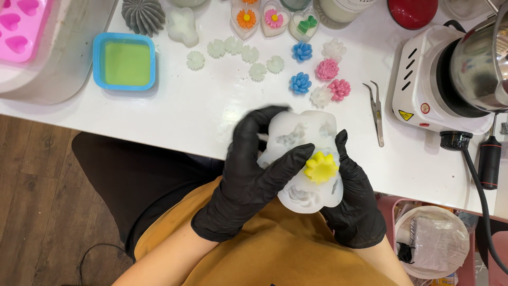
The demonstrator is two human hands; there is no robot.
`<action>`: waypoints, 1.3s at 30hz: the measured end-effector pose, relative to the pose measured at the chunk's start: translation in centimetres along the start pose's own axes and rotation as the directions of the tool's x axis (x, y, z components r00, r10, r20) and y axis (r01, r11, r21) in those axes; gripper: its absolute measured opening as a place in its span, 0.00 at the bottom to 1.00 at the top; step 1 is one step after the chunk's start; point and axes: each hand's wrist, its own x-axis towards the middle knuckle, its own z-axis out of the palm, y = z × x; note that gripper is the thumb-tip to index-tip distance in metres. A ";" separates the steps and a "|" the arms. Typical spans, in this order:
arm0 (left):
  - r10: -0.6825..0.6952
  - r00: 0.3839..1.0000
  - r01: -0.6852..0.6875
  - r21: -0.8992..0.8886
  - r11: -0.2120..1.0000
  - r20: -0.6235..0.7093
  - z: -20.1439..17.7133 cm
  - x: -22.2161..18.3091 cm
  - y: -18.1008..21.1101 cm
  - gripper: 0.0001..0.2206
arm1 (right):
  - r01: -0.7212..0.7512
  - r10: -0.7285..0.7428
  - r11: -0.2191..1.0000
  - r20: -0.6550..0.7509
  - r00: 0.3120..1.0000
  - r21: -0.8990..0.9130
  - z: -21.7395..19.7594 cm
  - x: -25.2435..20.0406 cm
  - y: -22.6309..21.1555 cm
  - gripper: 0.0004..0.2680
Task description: Remove solidified wax shapes from silicone molds for candle making.
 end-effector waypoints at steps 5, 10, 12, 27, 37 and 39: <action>0.374 0.927 -0.350 0.369 0.861 0.009 -0.8 1.1 2.2 0.19 | -0.021 0.024 0.996 -0.028 0.999 0.084 3.5 -0.4 0.3 0.19; 0.312 0.938 -0.346 0.399 0.849 0.148 -1.0 1.1 1.4 0.13 | -0.008 0.008 1.000 -0.079 0.997 0.006 5.4 -0.5 0.4 0.19; 0.326 0.928 -0.372 0.446 0.814 0.178 -1.0 1.1 1.0 0.13 | 0.001 -0.009 0.997 -0.120 0.993 -0.073 5.7 -0.5 0.2 0.20; 0.472 0.821 -0.564 0.581 0.587 0.320 -0.4 0.6 1.5 0.21 | 0.032 -0.078 0.964 -0.165 0.983 -0.262 5.0 -0.8 0.2 0.18; 0.449 0.836 -0.548 0.444 0.709 0.314 -2.6 0.2 1.8 0.15 | 0.136 -0.270 0.828 -0.174 0.947 -0.544 4.7 -0.8 -0.3 0.14; 0.402 0.912 -0.376 0.562 0.737 0.083 -3.2 0.7 1.0 0.17 | 0.213 -0.429 0.692 -0.156 0.890 -0.690 3.3 -0.8 -1.4 0.14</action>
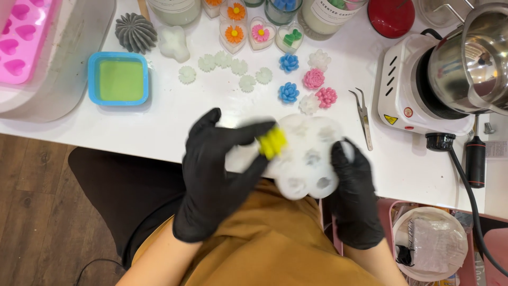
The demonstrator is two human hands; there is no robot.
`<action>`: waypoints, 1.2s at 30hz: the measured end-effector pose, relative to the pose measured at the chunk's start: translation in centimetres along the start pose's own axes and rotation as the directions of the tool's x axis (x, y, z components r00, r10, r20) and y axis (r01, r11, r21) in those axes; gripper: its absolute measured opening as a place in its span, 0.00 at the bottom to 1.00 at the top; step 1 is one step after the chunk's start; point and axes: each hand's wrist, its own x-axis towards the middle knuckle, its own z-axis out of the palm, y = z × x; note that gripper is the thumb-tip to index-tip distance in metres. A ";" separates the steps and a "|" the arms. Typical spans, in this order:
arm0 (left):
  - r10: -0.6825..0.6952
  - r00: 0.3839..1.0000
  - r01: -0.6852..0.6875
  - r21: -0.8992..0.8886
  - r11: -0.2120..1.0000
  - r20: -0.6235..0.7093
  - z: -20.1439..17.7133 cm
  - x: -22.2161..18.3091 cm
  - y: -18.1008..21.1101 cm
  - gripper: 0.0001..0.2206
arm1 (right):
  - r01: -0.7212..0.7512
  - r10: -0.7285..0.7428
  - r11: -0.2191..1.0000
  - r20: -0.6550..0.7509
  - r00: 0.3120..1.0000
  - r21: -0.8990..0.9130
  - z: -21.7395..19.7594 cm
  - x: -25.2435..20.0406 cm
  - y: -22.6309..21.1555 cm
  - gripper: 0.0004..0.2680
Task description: Remove solidified wax shapes from silicone molds for candle making.
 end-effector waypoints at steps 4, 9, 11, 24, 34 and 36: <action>0.002 0.994 -0.013 0.103 0.995 0.111 1.0 0.0 -3.6 0.22 | 0.160 -0.160 0.986 0.011 0.987 -0.038 -0.7 -0.3 -1.8 0.16; 0.004 0.983 -0.026 0.116 0.993 0.181 0.6 -0.7 -3.3 0.26 | 0.175 -0.170 0.977 -0.048 0.984 0.121 -2.0 0.0 -2.1 0.18; -0.013 0.984 -0.001 0.075 0.997 0.179 0.3 -1.1 -3.3 0.26 | 0.188 -0.184 0.978 -0.055 0.981 0.093 -2.1 0.1 -1.9 0.18; -0.444 0.853 0.505 -0.218 0.835 0.273 -0.8 -1.3 1.2 0.15 | 0.021 -0.038 0.971 0.066 0.997 0.238 2.2 -1.8 -3.7 0.22; -0.522 0.650 0.719 -0.669 0.188 0.552 0.9 -2.1 -0.1 0.21 | -0.061 0.052 0.971 0.044 0.998 0.230 2.1 -1.8 -3.9 0.25; -0.546 0.621 0.734 -0.661 0.155 0.562 0.6 -2.1 -0.4 0.19 | -0.081 0.067 0.973 0.074 0.995 0.217 1.6 -1.5 -3.9 0.28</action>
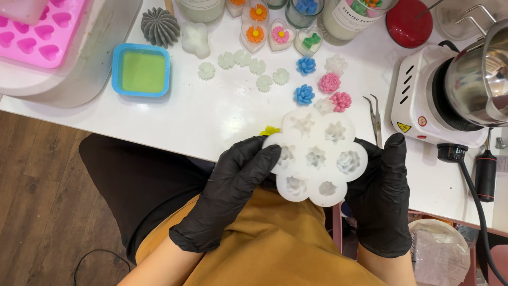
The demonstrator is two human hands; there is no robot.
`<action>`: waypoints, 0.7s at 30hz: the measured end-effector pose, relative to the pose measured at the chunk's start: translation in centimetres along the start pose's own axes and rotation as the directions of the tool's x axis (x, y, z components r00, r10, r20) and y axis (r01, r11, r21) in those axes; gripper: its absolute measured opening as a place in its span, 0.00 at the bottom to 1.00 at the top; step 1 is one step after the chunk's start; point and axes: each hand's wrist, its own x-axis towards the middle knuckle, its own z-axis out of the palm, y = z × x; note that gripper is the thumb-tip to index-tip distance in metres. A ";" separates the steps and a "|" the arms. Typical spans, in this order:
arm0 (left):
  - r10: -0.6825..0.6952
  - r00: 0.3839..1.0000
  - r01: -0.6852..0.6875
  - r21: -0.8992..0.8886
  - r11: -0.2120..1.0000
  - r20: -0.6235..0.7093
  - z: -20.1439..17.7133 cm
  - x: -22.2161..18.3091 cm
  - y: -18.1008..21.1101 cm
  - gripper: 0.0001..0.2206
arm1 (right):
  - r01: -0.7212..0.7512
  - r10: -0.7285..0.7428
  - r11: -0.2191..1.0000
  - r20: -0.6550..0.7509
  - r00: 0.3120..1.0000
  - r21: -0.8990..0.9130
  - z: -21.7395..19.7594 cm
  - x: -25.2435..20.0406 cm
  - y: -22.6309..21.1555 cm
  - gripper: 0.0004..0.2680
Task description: Remove solidified wax shapes from silicone molds for candle making.
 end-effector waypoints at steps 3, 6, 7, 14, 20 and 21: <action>0.021 0.999 -0.022 -0.035 0.999 -0.042 -1.0 0.1 -1.7 0.19 | 0.000 0.000 1.000 0.009 1.000 -0.030 0.0 -0.1 0.2 0.28; -0.003 0.996 0.004 0.003 1.000 -0.091 -0.7 -0.2 -0.9 0.19 | 0.043 -0.041 0.993 0.014 0.999 -0.113 -2.4 0.6 1.6 0.22; -0.001 0.996 0.001 0.005 1.000 -0.090 -0.6 -0.3 -0.6 0.19 | 0.045 -0.044 0.993 0.016 0.999 -0.111 -2.2 0.6 1.6 0.22; -0.022 0.995 0.008 -0.148 0.989 -0.095 0.7 -0.8 1.3 0.23 | 0.031 -0.027 0.971 0.019 0.999 -0.238 -2.1 0.9 2.1 0.17; -0.017 0.997 -0.002 -0.235 0.972 -0.077 0.7 -1.1 0.9 0.23 | 0.037 -0.037 0.973 0.003 0.999 -0.227 -0.7 0.5 2.0 0.17; -0.006 0.999 -0.010 -0.298 0.955 -0.054 0.7 -1.1 0.8 0.23 | 0.028 -0.030 0.982 -0.004 1.000 -0.187 -0.1 0.2 1.8 0.17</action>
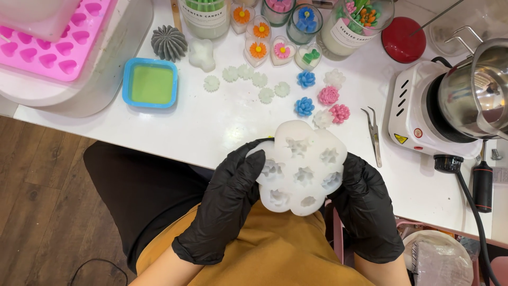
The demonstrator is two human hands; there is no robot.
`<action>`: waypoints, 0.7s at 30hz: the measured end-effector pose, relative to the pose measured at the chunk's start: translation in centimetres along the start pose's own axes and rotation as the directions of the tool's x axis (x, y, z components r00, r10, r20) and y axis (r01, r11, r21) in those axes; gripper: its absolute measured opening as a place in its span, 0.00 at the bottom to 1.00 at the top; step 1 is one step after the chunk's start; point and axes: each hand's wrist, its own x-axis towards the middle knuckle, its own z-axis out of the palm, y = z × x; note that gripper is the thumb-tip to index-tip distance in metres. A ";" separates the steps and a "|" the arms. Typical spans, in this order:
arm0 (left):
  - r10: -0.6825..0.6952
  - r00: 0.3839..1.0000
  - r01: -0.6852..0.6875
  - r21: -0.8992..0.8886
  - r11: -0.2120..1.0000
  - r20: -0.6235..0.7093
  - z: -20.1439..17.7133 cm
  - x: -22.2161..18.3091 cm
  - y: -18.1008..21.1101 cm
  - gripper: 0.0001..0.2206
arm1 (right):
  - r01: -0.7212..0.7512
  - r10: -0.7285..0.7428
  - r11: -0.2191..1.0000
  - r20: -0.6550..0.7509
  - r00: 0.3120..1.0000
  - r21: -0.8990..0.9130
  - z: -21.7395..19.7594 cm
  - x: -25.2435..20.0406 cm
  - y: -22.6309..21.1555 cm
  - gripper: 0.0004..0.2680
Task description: Remove solidified wax shapes from silicone molds for candle making.
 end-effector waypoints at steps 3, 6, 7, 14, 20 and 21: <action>-0.049 0.996 0.059 -0.157 0.986 0.070 -0.3 -0.2 -0.1 0.23 | -0.022 0.018 0.994 0.032 0.999 0.110 -0.3 0.2 0.4 0.18; -0.045 0.992 0.071 -0.234 0.970 0.114 0.0 -0.5 0.1 0.23 | -0.051 0.047 0.986 0.024 0.999 0.156 -1.5 0.9 1.2 0.19; -0.045 0.993 0.071 -0.235 0.970 0.113 -0.2 -0.5 -0.2 0.23 | -0.052 0.049 0.986 0.025 0.999 0.155 -1.3 0.8 1.1 0.19; -0.072 0.994 0.091 -0.246 0.965 0.086 -0.8 -0.5 -0.7 0.23 | -0.154 0.161 0.976 -0.034 0.986 0.155 -0.6 1.2 0.8 0.20; -0.096 0.993 0.108 -0.197 0.974 0.070 0.1 -0.4 0.5 0.23 | -0.131 0.134 0.964 0.005 0.991 0.232 0.7 0.4 -0.5 0.19; -0.089 0.991 0.109 -0.227 0.968 0.098 0.2 -0.3 0.8 0.23 | -0.108 0.108 0.962 0.015 0.994 0.251 0.7 0.3 -0.6 0.19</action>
